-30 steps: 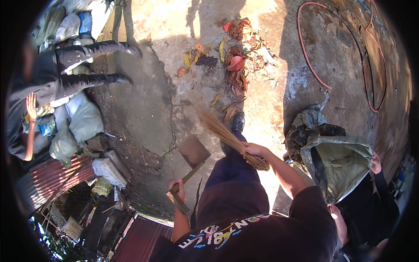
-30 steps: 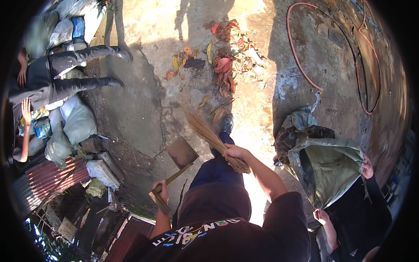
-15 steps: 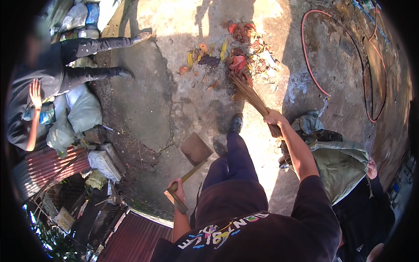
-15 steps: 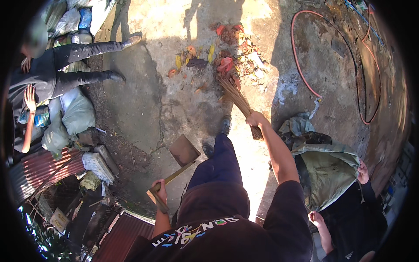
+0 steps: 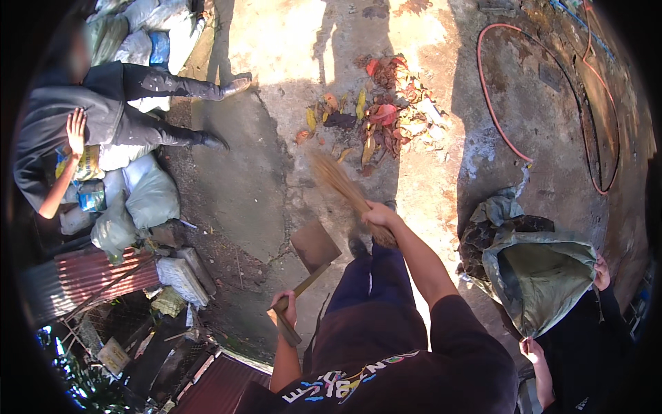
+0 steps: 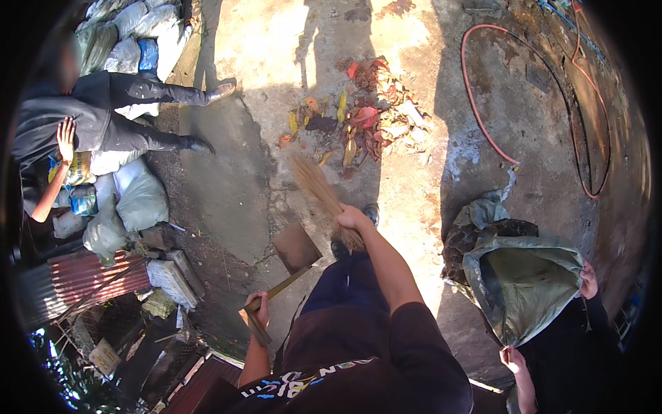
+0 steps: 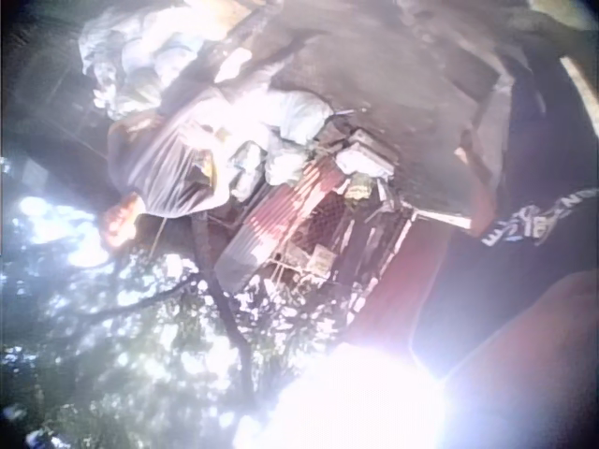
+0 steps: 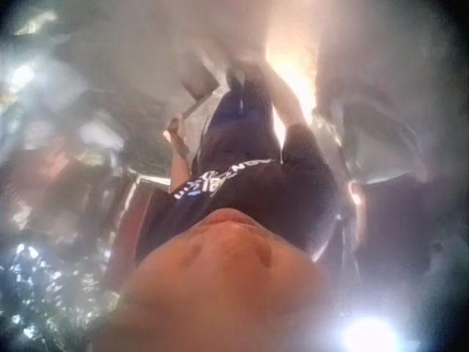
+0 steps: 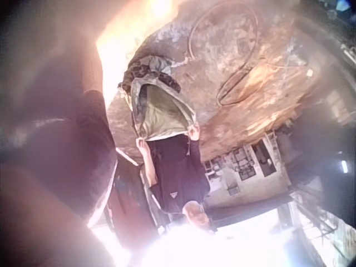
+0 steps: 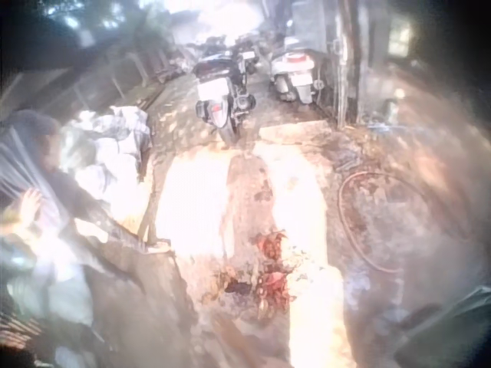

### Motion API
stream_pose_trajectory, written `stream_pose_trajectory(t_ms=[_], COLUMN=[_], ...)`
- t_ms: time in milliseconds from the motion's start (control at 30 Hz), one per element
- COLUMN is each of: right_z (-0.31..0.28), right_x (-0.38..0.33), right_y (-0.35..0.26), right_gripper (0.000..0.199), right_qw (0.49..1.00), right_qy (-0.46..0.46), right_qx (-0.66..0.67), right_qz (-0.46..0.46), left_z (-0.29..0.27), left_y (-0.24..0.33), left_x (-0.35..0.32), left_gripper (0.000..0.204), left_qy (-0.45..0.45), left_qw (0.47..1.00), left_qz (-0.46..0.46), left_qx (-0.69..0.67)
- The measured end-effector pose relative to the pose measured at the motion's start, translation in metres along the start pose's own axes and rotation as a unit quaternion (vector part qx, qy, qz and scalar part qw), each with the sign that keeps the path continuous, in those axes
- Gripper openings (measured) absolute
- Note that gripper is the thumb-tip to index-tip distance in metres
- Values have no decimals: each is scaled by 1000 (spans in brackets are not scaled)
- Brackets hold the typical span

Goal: The person sweeps a pile of leaves and debris on a concrete floor using a broom and dustpan. Another person holds a large green bag open while the person transfers the swept debris into it.

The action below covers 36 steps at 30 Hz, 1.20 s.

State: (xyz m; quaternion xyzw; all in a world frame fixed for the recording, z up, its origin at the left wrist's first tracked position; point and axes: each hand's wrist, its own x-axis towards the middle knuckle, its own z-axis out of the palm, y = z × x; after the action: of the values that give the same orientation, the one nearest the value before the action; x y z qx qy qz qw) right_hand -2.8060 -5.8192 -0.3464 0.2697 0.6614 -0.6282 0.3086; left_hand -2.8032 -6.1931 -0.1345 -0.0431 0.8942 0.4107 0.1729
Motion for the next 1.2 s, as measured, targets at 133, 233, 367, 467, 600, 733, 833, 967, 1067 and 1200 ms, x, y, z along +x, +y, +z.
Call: stream_pose_trajectory(t_ms=[133,233,367,467,600,733,833,967,1067,1200], right_z=[-48,-94,-91,-59,-8,54,83,77,39,-32], right_x=[37,12,-37,-57,-40,47,129,196,231,147], right_y=[21,24,4,-23,-93,-143,-155,-182,-111,-120], right_gripper=[75,75,77,79,82,75,71,59,43,35], right_qw=[988,979,985,989,983,978,993,997,983,912], right_qy=[90,130,134,136,41,-57,-27,-12,53,108], right_qx=[-43,-100,-54,32,176,197,92,75,162,361], right_qz=[122,121,91,55,34,-25,-75,-1,66,162], left_z=[-20,-28,-34,-35,-39,-47,-50,-60,-66,-52], left_y=[-9,-10,-25,-52,-62,-80,-76,-89,-87,-57], left_x=[2,2,14,25,53,80,111,140,166,194], left_gripper=[11,10,12,11,10,10,10,11,11,10], left_qy=[30,60,47,40,11,-23,-55,-36,-64,-52], left_qw=[1000,998,996,996,996,994,994,990,991,987], left_qz=[0,-28,-66,-70,-66,-74,-62,-95,-76,-97], left_qx=[7,8,-33,-40,-54,-72,-68,-99,-91,-117])
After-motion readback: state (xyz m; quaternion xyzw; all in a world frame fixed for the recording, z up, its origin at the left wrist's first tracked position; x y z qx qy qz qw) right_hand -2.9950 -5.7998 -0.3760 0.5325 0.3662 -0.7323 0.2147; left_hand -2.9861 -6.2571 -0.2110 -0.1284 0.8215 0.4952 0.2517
